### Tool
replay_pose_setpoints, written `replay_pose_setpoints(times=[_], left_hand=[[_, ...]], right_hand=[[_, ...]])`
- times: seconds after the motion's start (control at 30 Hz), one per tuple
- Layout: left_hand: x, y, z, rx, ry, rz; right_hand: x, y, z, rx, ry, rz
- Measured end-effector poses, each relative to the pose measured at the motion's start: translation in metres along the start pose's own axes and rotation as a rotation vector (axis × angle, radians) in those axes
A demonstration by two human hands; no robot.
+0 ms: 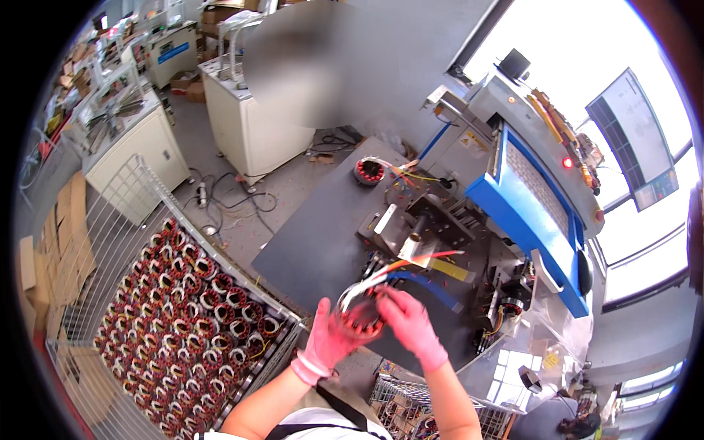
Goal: The person connects wires to stator parts on a workstation and then places the finished parts into a large metal wire crate. They also move a clear machine cover and place components into a second, smaller crate.
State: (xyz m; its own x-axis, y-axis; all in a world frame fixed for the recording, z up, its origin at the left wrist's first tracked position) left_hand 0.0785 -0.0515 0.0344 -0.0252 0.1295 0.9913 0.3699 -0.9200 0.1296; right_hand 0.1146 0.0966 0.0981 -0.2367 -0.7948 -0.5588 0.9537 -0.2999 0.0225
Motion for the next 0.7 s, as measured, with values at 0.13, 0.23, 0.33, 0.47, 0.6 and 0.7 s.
replay_pose_setpoints(times=[0.13, 0.23, 0.33, 0.47, 0.6, 0.7], left_hand=[[-0.013, 0.06, 0.044, 0.029, -0.048, -0.167], [-0.022, 0.099, 0.078, 0.076, 0.024, -0.204], [-0.026, 0.13, 0.103, 0.136, 0.176, -0.19], [-0.036, 0.164, 0.12, 0.253, 0.329, -0.2], [-0.042, 0.203, 0.123, 0.373, 0.389, -0.243], [-0.041, 0.231, 0.115, 0.471, 0.286, -0.363]], right_hand=[[0.029, 0.034, -0.007, -0.098, 0.016, 0.08], [0.057, 0.054, -0.003, 0.342, -0.842, 0.127], [0.066, 0.079, -0.013, 0.373, -1.002, 0.128], [0.1, 0.107, 0.008, 0.407, -1.234, 0.11], [0.135, 0.129, 0.027, 0.178, -0.807, 0.339], [0.169, 0.144, 0.073, -0.188, -0.376, 0.372]])
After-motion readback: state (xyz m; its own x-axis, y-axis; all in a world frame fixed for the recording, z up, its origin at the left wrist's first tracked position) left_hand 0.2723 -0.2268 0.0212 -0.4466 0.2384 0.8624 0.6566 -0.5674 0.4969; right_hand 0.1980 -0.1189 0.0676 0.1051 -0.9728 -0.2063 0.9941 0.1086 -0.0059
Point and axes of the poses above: each hand's wrist, its own y-axis away from the middle knuckle, its own x-axis out of the palm, z = x × y, the point moved 4 cm from there along -y, towards the middle knuckle, and after that the axes turned 6 degrees about -x, right-handed, at the moved point
